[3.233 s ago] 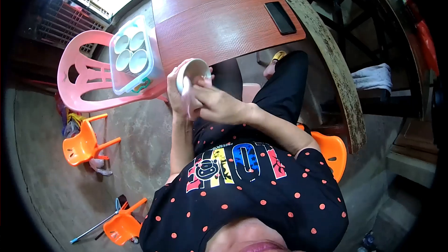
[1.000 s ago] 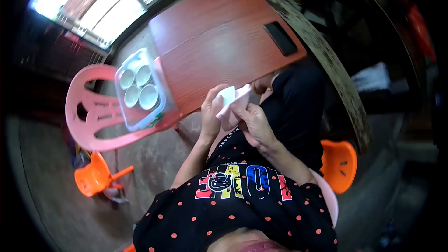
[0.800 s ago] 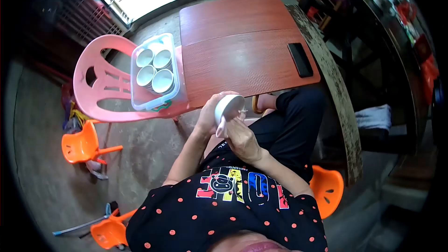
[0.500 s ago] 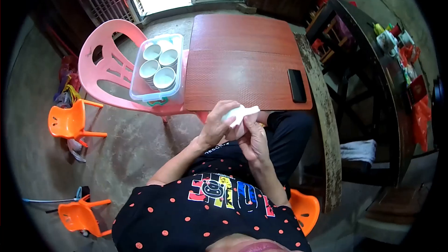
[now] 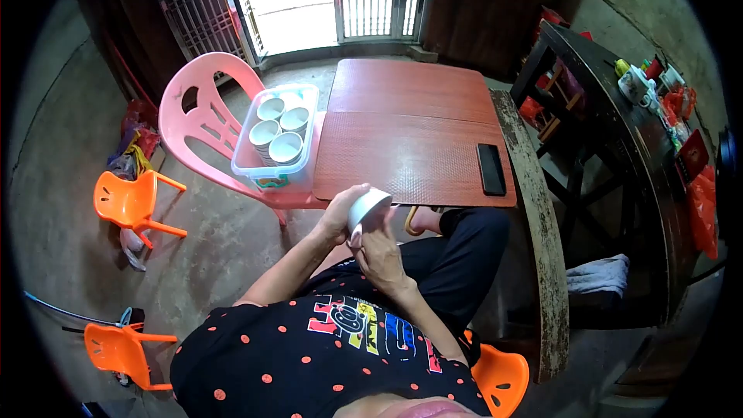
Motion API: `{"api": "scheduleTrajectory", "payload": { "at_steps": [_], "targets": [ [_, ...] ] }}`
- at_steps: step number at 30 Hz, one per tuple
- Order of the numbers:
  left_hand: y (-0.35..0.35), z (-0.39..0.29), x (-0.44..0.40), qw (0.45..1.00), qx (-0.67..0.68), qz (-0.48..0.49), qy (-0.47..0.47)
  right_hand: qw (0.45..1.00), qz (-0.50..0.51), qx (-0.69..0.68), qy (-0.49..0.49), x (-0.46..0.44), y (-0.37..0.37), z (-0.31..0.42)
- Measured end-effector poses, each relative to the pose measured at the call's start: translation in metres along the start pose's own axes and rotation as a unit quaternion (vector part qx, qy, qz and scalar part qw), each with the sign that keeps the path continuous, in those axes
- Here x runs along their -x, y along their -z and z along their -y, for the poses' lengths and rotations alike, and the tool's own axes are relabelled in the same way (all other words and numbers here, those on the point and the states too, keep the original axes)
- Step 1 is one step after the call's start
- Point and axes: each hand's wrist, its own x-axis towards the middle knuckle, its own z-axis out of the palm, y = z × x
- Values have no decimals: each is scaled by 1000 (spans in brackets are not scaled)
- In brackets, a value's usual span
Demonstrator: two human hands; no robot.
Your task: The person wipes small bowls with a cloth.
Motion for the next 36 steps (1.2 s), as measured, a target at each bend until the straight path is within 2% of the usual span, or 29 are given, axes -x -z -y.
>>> {"api": "scheduleTrajectory", "payload": {
  "at_steps": [1,2,5,6,10,11,12,13,14,15,16,17,19,20,23,24,25,27,28,29,30,31,32,33,35,36],
  "targets": [
    [0,0,3,1000,-21,-1,-18,993,30,-111,-30,-1,1,2],
    [-2,-1,6,1000,-25,-7,-15,951,28,-294,-88,1,5,8],
    [-9,-4,8,995,67,29,75,988,-7,-147,39,-1,-1,5],
    [-9,0,5,997,52,24,56,998,-11,-37,54,-8,9,11],
    [-14,-2,1,999,-4,33,-10,986,-79,138,52,-7,-1,-3],
    [-15,-5,1,999,-16,42,-24,999,-11,29,-27,-4,0,-4],
    [-11,-5,-3,998,-17,62,-28,990,56,-80,-105,-1,2,-7],
    [-10,-3,-6,993,-72,58,-72,958,120,-188,-181,3,2,-11],
    [-10,-2,-8,984,-128,54,-115,877,60,-437,-189,15,-14,-28],
    [-11,-1,-9,969,-183,49,-158,859,48,-480,-173,20,-7,-40],
    [-15,0,-8,939,-256,45,-224,707,-39,-684,-174,12,8,-24],
    [-17,2,-7,923,-283,49,-255,504,-123,-839,-163,1,27,-3],
    [-26,7,-5,913,-299,45,-274,398,-134,-898,-129,-7,51,-4],
    [-23,11,-9,915,-301,47,-265,372,-155,-901,-160,-6,56,-7],
    [-27,13,-10,922,-261,81,-276,397,-185,-877,-200,-2,43,-17],
    [-29,11,-9,915,-277,79,-282,465,-171,-852,-171,-2,43,-8],
    [-31,6,-7,908,-294,77,-287,560,-124,-804,-155,-1,40,-8],
    [-34,-4,-7,909,-306,88,-269,760,-152,-593,-218,6,20,5],
    [-34,-9,-8,916,-302,101,-244,882,-123,-414,-188,6,30,17],
    [-36,-14,-8,922,-297,116,-219,931,-107,-289,-194,8,21,18],
    [-40,-21,-5,949,-236,138,-156,967,-138,-186,-111,8,12,11],
    [-39,-20,-10,948,-242,122,-167,983,-165,-76,-26,7,6,5],
    [-40,-19,-10,949,-247,111,-164,980,-189,-58,-12,6,3,0],
    [-42,-20,-8,949,-251,98,-161,975,-168,-133,-65,7,5,0],
    [-38,-9,-17,924,-303,84,-216,938,-121,-281,-163,8,9,0],
    [-41,-7,-17,909,-329,77,-243,873,-158,-428,-172,6,8,-1]
  ]
}}
